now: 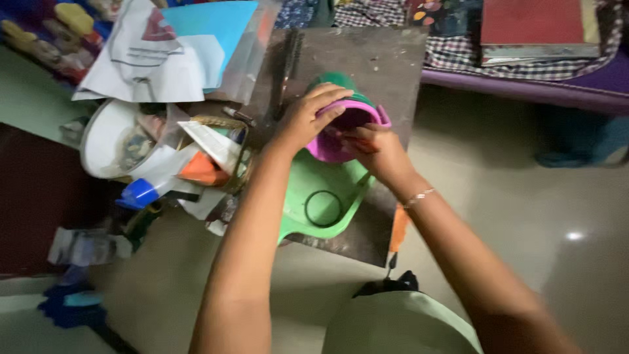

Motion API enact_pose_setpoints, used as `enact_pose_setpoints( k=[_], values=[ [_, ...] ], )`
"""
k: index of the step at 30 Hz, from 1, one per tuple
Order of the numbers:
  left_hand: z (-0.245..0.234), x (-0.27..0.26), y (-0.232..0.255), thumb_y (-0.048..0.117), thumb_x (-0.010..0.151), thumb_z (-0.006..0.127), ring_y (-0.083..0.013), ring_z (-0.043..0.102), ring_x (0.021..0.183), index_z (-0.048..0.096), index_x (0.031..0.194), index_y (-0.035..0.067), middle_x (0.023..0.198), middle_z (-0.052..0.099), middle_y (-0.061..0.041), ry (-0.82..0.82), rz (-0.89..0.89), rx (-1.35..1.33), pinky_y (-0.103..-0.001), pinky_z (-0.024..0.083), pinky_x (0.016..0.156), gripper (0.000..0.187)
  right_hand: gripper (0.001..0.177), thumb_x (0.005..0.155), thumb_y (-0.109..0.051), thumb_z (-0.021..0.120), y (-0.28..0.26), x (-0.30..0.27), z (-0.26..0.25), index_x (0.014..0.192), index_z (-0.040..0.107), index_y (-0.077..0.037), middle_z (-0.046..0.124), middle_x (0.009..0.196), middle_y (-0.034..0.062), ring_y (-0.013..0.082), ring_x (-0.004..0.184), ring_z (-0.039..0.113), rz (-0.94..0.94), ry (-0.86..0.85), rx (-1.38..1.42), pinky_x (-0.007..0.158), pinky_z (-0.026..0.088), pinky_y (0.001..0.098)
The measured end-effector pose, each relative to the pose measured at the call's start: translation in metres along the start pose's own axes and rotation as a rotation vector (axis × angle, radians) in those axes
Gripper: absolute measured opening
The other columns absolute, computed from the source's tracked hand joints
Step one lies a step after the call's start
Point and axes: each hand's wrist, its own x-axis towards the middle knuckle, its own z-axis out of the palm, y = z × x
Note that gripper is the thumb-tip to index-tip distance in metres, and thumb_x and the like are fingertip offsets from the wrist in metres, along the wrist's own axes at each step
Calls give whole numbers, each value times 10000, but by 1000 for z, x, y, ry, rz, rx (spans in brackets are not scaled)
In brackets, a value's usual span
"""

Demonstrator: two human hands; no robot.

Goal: The person uses a brush to scrub the inside and outside of a green plastic container with a pink lid. They then sweep debris from a table into a dustpan and walk across the room to dispose of it.

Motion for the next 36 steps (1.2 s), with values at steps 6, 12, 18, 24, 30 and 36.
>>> enact_pose_setpoints(
  k=[6, 12, 18, 24, 30, 36],
  values=[
    [1, -18, -8, 277, 992, 710, -315, 443, 1481, 644, 1391, 160, 1481, 597, -80, -76, -54, -42, -447, 372, 1216, 421, 196, 924, -165, 769, -15, -25, -36, 1103, 763, -86, 757, 1044, 90, 246, 857, 762, 267, -58, 262, 769, 616, 333],
    [-1, -17, -16, 255, 966, 754, -300, 425, 1507, 660, 1386, 200, 1491, 600, -59, -142, -89, -55, -437, 360, 1230, 434, 322, 852, -76, 767, -32, -24, -20, 1173, 777, -51, 745, 1080, 146, 330, 936, 720, -185, 42, -457, 833, 597, 402],
    [1, -21, -19, 251, 966, 753, -306, 406, 1514, 668, 1380, 195, 1490, 591, -65, -114, -94, -138, -462, 327, 1255, 426, 209, 904, -139, 770, -40, -34, -18, 1102, 742, -78, 751, 1026, 117, 253, 842, 757, 113, -77, 92, 754, 622, 344],
    [4, -21, -18, 252, 999, 713, -294, 374, 1540, 668, 1376, 180, 1488, 587, -54, -109, -108, -172, -458, 310, 1269, 386, 260, 900, -158, 811, -23, -28, -23, 1130, 733, -64, 729, 1009, 172, 340, 882, 714, -52, 130, -190, 769, 580, 411],
    [1, -23, -17, 246, 1013, 690, -287, 363, 1542, 646, 1386, 174, 1496, 568, -55, -112, -92, -148, -453, 305, 1266, 382, 295, 945, -117, 757, -29, -24, 13, 1231, 715, -58, 717, 997, 173, 353, 867, 698, -70, 46, -195, 771, 566, 441],
    [-1, -28, -23, 229, 1008, 698, -294, 360, 1543, 634, 1390, 161, 1491, 569, -61, -89, -65, -178, -454, 290, 1277, 393, 147, 974, -144, 730, -47, -45, 6, 1108, 743, -86, 746, 976, 146, 316, 819, 729, 143, 48, 39, 736, 575, 408]
  ],
)
